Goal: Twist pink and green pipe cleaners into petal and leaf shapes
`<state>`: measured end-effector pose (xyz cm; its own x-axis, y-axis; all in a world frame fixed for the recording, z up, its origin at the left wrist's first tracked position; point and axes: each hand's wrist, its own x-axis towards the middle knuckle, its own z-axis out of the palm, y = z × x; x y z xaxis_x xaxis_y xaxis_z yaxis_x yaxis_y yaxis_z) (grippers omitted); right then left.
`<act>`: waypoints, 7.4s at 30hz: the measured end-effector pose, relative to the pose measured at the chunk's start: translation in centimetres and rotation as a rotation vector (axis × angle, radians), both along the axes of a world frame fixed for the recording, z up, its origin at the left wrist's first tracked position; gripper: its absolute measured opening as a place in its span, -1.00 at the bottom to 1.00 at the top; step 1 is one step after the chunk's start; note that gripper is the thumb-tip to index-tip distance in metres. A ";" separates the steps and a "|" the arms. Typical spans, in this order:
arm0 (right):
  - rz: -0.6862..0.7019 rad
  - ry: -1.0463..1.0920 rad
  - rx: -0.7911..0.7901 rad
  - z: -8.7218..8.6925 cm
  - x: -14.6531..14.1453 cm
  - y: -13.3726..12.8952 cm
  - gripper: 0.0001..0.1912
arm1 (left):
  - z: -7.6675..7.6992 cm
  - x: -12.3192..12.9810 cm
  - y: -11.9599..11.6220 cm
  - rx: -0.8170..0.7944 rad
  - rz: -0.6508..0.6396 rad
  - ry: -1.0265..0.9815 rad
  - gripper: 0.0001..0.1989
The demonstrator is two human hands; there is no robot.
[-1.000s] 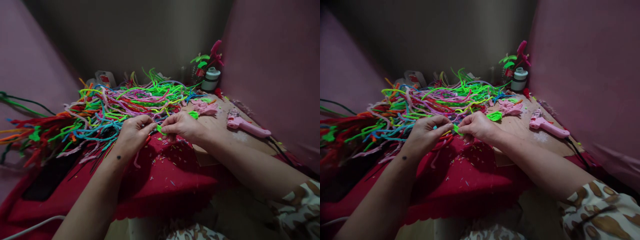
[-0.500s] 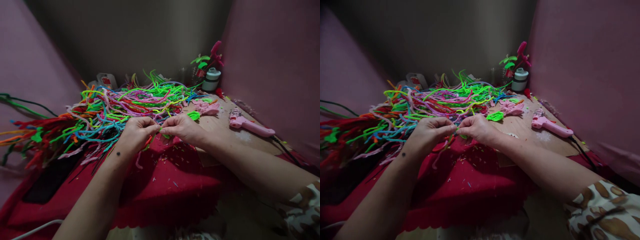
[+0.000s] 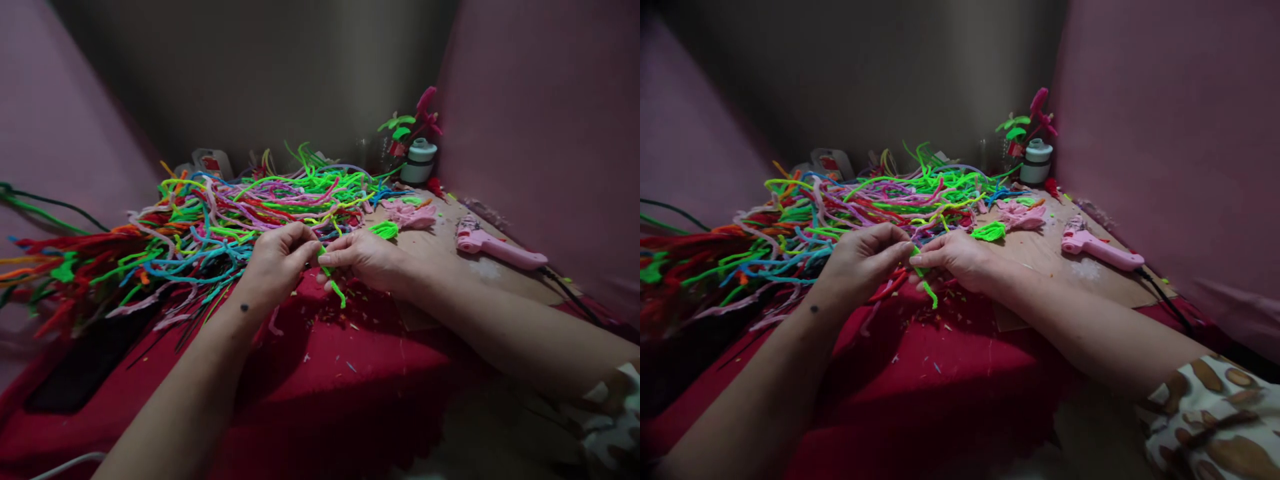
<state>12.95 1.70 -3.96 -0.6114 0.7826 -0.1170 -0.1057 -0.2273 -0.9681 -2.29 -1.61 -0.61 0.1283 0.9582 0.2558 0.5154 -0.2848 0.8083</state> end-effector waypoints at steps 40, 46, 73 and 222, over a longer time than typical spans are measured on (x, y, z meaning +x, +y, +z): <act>-0.337 0.190 -0.093 -0.8 -0.5 1.6 -0.82 | -2.4 -0.3 0.9 0.633 -0.335 0.410 -0.81; -0.382 0.130 -0.094 -1.3 -0.9 2.0 -0.85 | -2.7 0.4 0.1 0.573 -0.326 0.620 -0.79; -0.337 0.208 -0.115 -0.4 -0.5 0.9 -0.82 | -2.6 -0.2 0.6 0.598 -0.265 0.408 -0.77; -0.212 0.174 0.288 -0.7 -0.4 0.0 -0.81 | -2.1 0.4 0.4 0.171 -0.147 -0.067 -0.93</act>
